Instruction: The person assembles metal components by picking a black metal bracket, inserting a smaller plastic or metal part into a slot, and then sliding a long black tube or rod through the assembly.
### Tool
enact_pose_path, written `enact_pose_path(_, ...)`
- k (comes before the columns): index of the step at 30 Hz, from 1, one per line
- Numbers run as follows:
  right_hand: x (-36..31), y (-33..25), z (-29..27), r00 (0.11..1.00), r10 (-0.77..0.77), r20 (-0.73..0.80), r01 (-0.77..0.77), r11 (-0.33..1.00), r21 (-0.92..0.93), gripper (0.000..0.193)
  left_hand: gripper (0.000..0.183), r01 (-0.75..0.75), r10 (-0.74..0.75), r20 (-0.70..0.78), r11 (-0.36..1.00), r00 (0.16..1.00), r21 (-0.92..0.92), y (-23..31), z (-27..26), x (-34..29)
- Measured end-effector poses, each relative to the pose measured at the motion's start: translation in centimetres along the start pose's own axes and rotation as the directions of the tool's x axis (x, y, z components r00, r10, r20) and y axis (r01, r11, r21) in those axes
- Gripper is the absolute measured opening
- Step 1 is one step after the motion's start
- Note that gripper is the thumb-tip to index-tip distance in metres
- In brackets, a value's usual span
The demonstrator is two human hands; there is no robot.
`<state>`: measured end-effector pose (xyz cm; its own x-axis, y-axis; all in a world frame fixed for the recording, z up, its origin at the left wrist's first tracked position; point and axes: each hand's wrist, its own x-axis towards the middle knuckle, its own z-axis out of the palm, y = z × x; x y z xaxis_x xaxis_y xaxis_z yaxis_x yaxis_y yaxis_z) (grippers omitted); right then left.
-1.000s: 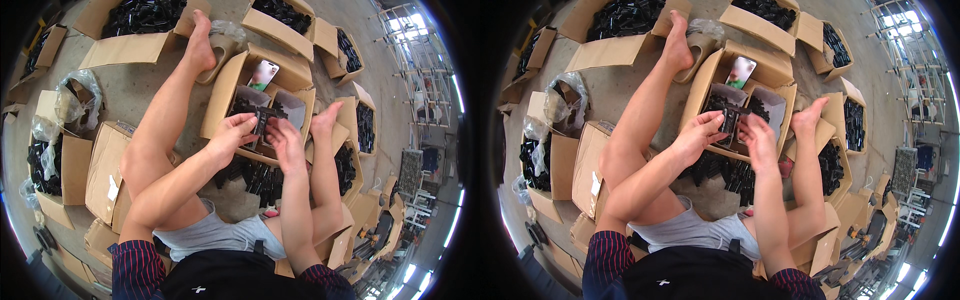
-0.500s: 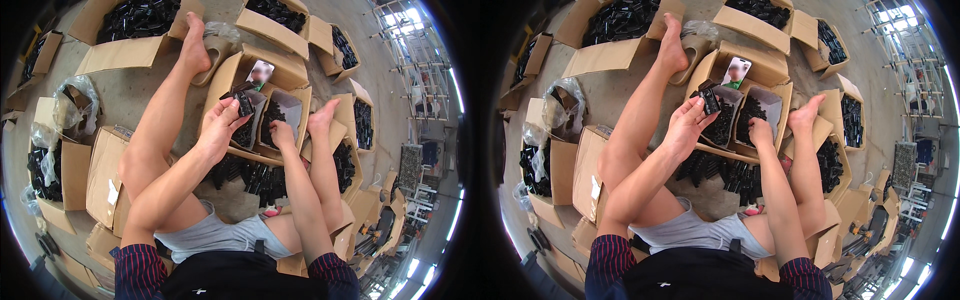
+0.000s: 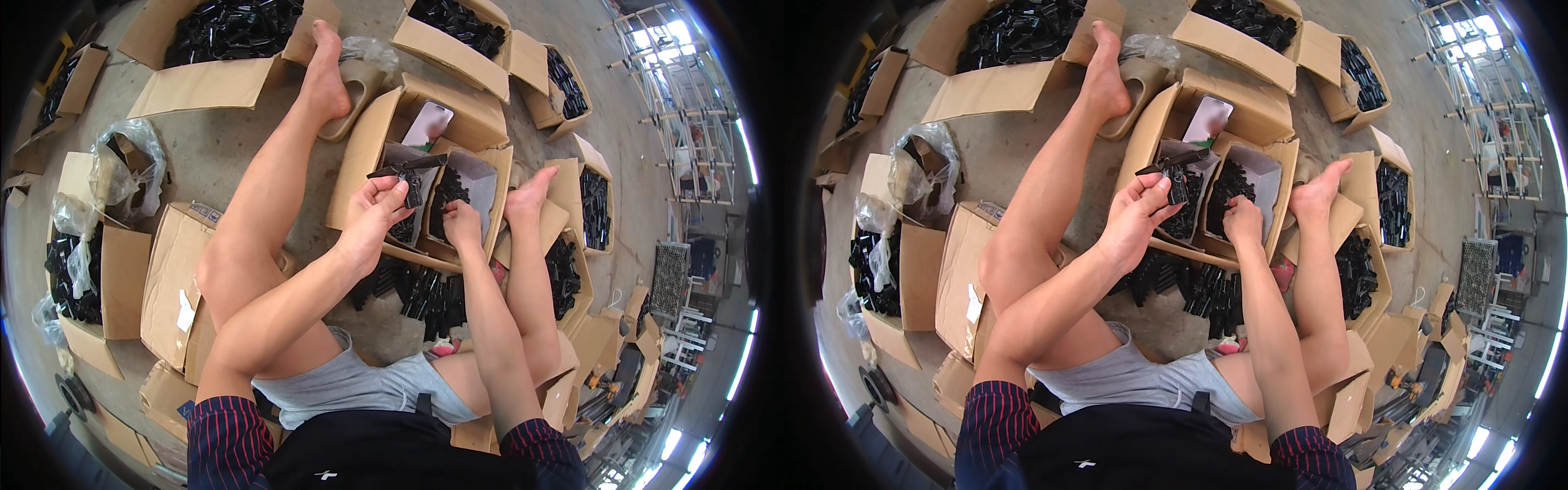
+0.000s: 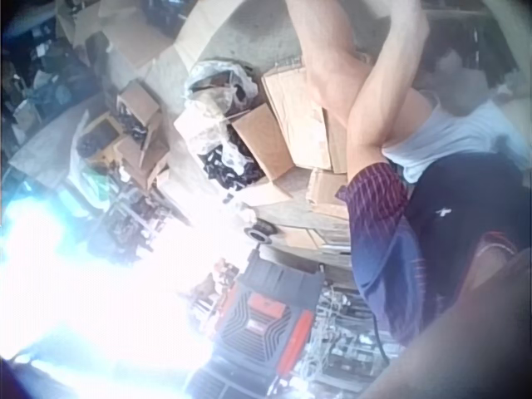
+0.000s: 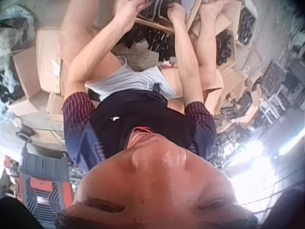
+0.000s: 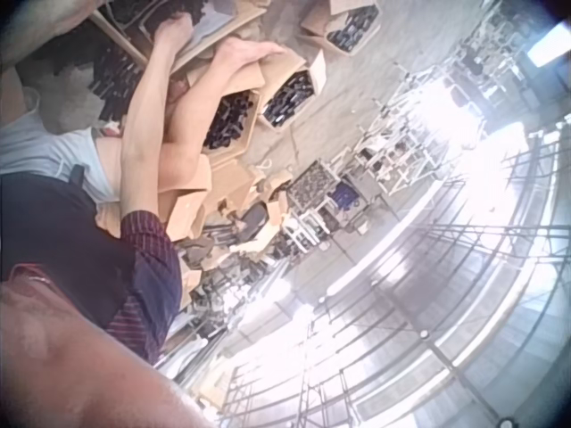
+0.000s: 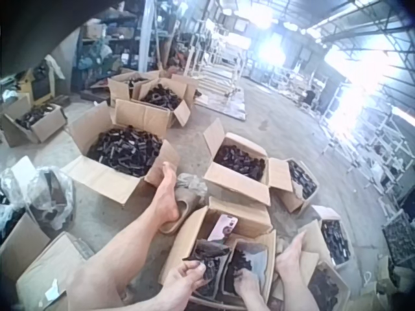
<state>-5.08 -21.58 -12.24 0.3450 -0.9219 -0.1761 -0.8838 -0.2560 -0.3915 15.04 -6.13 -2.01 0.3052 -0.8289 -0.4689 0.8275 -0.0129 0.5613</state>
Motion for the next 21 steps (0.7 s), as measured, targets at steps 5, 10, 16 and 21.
enact_pose_path(5,-0.6,-0.5,-1.6,0.999,-0.023,-0.025,0.027,0.989,0.149,0.016,0.019,0.002,-0.002,0.007,1.0,1.0,0.008,-0.6,-0.3,0.1)
enact_pose_path(10,-4.2,-8.4,-6.0,0.998,-0.026,0.063,-0.035,0.595,0.803,0.02,0.02,-0.014,0.015,-0.014,0.999,1.0,0.033,-0.7,0.1,-0.4)
enact_pose_path(16,-7.0,-13.9,-6.3,0.995,-0.014,-0.097,0.092,0.479,0.873,0.018,0.021,-0.031,0.038,-0.055,0.991,0.998,0.128,-1.1,0.2,-0.7)
enact_pose_path(21,-7.7,-14.9,-4.8,0.973,0.039,-0.23,0.177,0.519,0.836,0.016,0.021,-0.146,0.153,-0.037,0.979,0.988,0.141,-1.4,0.0,-0.8)
